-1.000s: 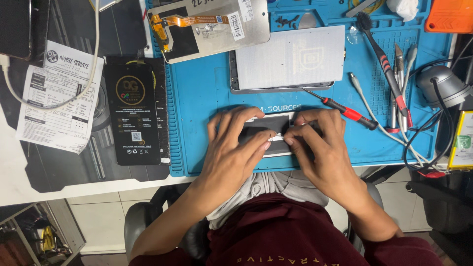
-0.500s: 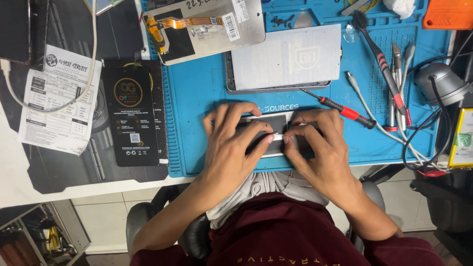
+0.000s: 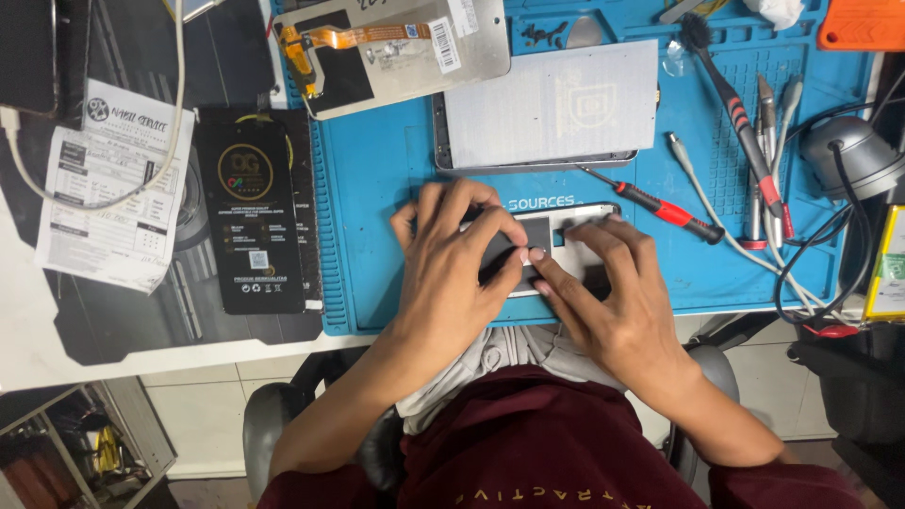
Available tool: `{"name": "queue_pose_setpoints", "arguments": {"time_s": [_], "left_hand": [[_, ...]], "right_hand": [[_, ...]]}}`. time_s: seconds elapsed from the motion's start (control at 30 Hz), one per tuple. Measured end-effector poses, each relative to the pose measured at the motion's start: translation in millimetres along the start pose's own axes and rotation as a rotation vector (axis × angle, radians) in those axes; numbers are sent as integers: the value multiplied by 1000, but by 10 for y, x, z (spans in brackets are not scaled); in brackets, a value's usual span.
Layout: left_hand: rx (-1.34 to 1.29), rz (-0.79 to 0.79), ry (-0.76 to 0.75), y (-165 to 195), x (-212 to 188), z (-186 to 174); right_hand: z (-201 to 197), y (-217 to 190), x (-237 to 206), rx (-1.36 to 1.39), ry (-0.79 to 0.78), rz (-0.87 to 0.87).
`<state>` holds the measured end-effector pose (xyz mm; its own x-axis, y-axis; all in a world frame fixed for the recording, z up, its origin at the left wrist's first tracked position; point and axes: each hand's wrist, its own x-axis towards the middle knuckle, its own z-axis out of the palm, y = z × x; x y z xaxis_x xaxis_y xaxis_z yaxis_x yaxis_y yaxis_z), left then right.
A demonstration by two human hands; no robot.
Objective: The person cuts a strip of double-sided adhesive tape with scissors and presses it into a phone frame, then scrapes old adhesive residue from the frame with a handheld tool. They apply adhesive from a tube around the frame edge and pick up a replacement screen assembly.
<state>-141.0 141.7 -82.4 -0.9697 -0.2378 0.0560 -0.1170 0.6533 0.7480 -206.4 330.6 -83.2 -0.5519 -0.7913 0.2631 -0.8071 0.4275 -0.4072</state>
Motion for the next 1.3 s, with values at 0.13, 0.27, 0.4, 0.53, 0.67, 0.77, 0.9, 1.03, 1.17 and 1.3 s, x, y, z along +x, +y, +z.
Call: {"name": "queue_pose_setpoints", "arguments": {"time_s": [0.13, 0.27, 0.4, 0.53, 0.67, 0.77, 0.9, 1.03, 1.17, 1.3], "left_hand": [[-21, 2, 12, -5, -34, 2], [-67, 44, -5, -57, -123, -49], [-54, 133, 7, -96, -240, -90], [-13, 170, 24, -89, -294, -69], [30, 195, 26, -107, -266, -58], [31, 208, 20, -119, -259, -64], [30, 196, -8, -164, -257, -72], [36, 189, -25, -220, -258, -65], [20, 183, -36, -280, -270, -62], [19, 193, -33, -331, -271, -59]], "right_hand": [[12, -19, -45, -92, 47, -14], [9, -33, -81, 41, 111, 50], [-32, -6, -81, 64, 119, 92], [-39, -41, -38, 61, 83, 106], [-45, -107, 26, 68, 59, 141], [-59, -150, 68, 67, 39, 194], [-81, -193, 127, 61, -35, 255], [-75, -261, 199, 32, -62, 288], [-57, -342, 260, 0, -74, 321], [-24, -404, 303, -33, -81, 327]]}}
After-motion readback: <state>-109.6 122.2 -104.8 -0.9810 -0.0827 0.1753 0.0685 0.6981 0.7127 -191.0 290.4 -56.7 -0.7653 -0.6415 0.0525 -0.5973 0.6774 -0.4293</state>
